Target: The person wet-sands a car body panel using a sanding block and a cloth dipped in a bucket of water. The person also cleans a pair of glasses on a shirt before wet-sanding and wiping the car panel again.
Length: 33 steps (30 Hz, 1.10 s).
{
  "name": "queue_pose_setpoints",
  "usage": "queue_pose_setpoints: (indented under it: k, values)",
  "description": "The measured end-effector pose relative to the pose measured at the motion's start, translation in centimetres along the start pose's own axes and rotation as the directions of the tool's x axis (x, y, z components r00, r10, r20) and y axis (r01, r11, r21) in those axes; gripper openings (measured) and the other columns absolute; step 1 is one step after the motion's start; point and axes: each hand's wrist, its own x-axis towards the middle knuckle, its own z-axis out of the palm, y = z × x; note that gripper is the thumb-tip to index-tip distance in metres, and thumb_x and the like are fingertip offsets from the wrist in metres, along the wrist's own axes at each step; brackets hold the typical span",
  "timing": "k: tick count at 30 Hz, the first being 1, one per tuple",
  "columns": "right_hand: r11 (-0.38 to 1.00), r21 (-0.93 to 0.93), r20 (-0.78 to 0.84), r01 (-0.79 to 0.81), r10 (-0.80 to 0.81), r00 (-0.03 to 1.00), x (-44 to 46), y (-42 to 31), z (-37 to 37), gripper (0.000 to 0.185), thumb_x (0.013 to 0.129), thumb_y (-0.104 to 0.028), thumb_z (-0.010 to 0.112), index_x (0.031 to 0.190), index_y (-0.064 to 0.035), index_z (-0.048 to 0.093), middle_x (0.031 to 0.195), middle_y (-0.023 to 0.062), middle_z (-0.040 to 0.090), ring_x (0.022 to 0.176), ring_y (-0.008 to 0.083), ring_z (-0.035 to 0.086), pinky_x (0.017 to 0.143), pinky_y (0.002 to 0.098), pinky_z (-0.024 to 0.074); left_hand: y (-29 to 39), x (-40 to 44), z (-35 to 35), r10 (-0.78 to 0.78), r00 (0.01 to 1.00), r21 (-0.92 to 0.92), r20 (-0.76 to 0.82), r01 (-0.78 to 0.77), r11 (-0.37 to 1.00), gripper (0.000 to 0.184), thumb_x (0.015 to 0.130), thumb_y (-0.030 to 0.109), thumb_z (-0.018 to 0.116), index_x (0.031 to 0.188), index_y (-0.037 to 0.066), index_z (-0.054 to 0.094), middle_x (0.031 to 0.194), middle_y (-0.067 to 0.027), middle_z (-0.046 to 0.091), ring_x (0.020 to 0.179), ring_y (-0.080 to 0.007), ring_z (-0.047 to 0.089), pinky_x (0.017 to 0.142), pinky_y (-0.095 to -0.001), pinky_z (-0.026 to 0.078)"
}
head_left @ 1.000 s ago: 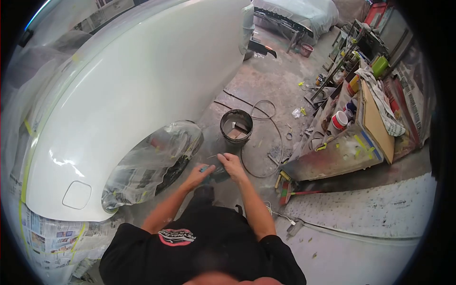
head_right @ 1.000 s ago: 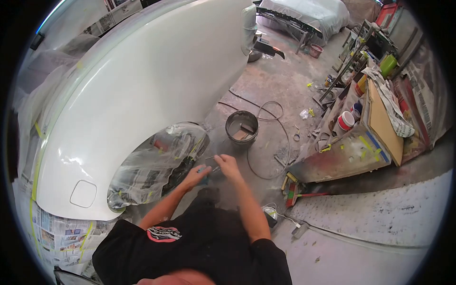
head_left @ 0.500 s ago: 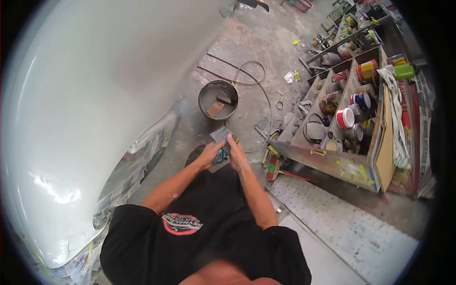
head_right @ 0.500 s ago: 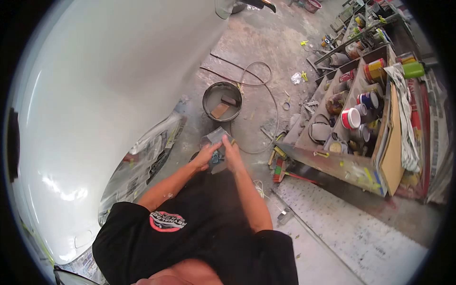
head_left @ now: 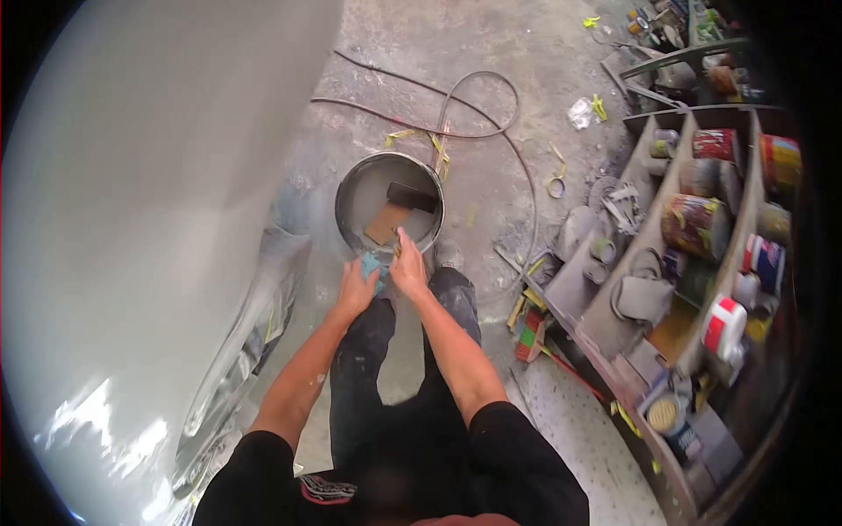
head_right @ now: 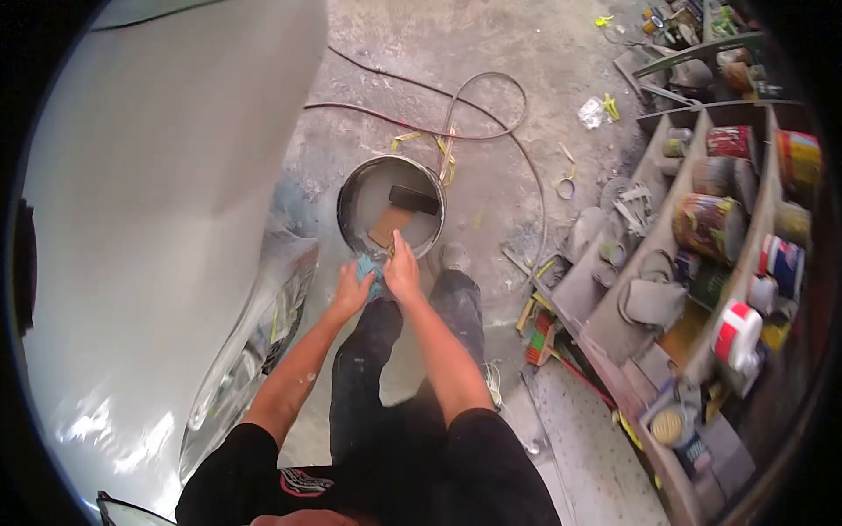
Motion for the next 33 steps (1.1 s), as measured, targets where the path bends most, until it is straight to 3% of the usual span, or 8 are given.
queue_pose_setpoints:
  k: [2, 12, 16, 19, 22, 25, 30, 33]
  values:
    - [0.999, 0.002, -0.017, -0.039, 0.039, 0.999, 4.3, 1.5, 1.5, 0.065, 0.087, 0.000, 0.056, 0.149, -0.0011, 0.037, 0.141, 0.0277, 0.050, 0.132, 0.0450, 0.047, 0.109, 0.0476, 0.0406, -2.1, 3.9, 2.8, 0.184, 0.975, 0.016, -0.123, -0.184, 0.983, 0.068, 0.085, 0.016, 0.072, 0.141, -0.005, 0.039, 0.129, -0.0321, 0.044, 0.121, -0.0485, 0.049, 0.102, -0.0475, 0.042]
    - [0.905, -0.424, -0.058, -0.023, -0.002, 0.998, 19.0, 11.2, 11.9, 0.064, 0.086, -0.024, 0.062, 0.144, -0.0015, 0.045, 0.149, 0.0248, 0.041, 0.144, 0.0414, 0.033, 0.119, 0.0611, 0.0191, -7.9, 23.3, 13.3, -0.189, 0.962, 0.205, -0.197, 0.229, 0.952, 0.066, 0.086, 0.028, 0.071, 0.140, 0.002, 0.044, 0.127, -0.0364, 0.048, 0.116, -0.0492, 0.053, 0.100, -0.0521, 0.044]
    - [0.858, -0.467, 0.399, -0.215, 0.421, 0.815, 20.6, 13.2, 13.6, 0.056, 0.094, -0.035, 0.055, 0.139, -0.0032, 0.053, 0.144, 0.0212, 0.050, 0.140, 0.0359, 0.041, 0.120, 0.0518, 0.0238, -17.8, 23.8, 19.5, -0.360, 0.927, 0.042, 0.102, 0.357, 0.933, 0.073, 0.093, 0.049, 0.058, 0.151, 0.010, 0.039, 0.145, -0.0259, 0.049, 0.131, -0.0425, 0.050, 0.104, -0.0503, 0.043]
    - [0.920, -0.089, 0.164, -0.381, 0.390, 0.906, 19.3, 21.3, 21.8, 0.048, 0.098, -0.037, 0.050, 0.134, -0.0056, 0.059, 0.139, 0.0205, 0.056, 0.134, 0.0369, 0.048, 0.118, 0.0463, 0.0278, -19.5, 25.2, 17.8, -0.533, 0.750, -0.011, 0.392, 0.583, 0.812, 0.086, 0.091, 0.053, 0.062, 0.158, 0.011, 0.028, 0.152, -0.0178, 0.048, 0.139, -0.0371, 0.045, 0.112, -0.0468, 0.036]
    - [0.968, -0.126, 0.304, -0.217, 0.245, 0.920, 19.5, 19.0, 18.0, 0.048, 0.102, -0.040, 0.044, 0.136, -0.0084, 0.059, 0.139, 0.0185, 0.058, 0.133, 0.0361, 0.050, 0.117, 0.0431, 0.0308, -20.9, 25.9, 17.9, -0.303, 0.914, 0.438, 0.270, 0.163, 0.884, 0.077, 0.092, 0.049, 0.061, 0.153, 0.008, 0.037, 0.145, -0.0184, 0.055, 0.131, -0.0345, 0.053, 0.110, -0.0453, 0.041]
    - [0.971, -0.070, 0.399, -0.227, 0.236, 0.886, 20.2, 12.2, 12.0, 0.051, 0.105, -0.042, 0.041, 0.141, -0.0092, 0.055, 0.144, 0.0161, 0.055, 0.133, 0.0331, 0.050, 0.114, 0.0435, 0.0350, -9.5, 22.4, 8.9, -0.582, 0.807, -0.590, 0.105, 0.521, 0.616, 0.060, 0.097, 0.035, 0.053, 0.150, 0.009, 0.043, 0.142, -0.0163, 0.056, 0.122, -0.0353, 0.059, 0.103, -0.0442, 0.049]
    - [0.453, 0.711, 0.422, -0.538, 0.337, 0.842, 11.2, -1.2, -2.6, 0.049, 0.107, -0.045, 0.044, 0.145, -0.0163, 0.053, 0.146, 0.0017, 0.051, 0.135, 0.0219, 0.046, 0.109, 0.0491, 0.0396, -2.8, 11.8, -2.0, -0.255, 0.926, -0.960, 0.279, 0.259, -0.107, 0.050, 0.099, 0.019, 0.046, 0.146, 0.003, 0.044, 0.140, -0.0139, 0.058, 0.124, -0.0314, 0.059, 0.103, -0.0451, 0.050]
    - [0.412, 0.824, 0.324, -0.388, 0.218, 0.921, 7.2, -7.2, -13.5, 0.054, 0.107, -0.050, 0.042, 0.145, -0.0137, 0.052, 0.137, 0.0047, 0.058, 0.122, 0.0195, 0.056, 0.102, 0.0436, 0.0473, 8.2, 1.7, -11.8, -0.047, 0.997, -0.986, 0.064, 0.056, -0.157, 0.053, 0.102, 0.030, 0.049, 0.145, 0.001, 0.043, 0.144, -0.0142, 0.054, 0.130, -0.0306, 0.054, 0.109, -0.0454, 0.045]
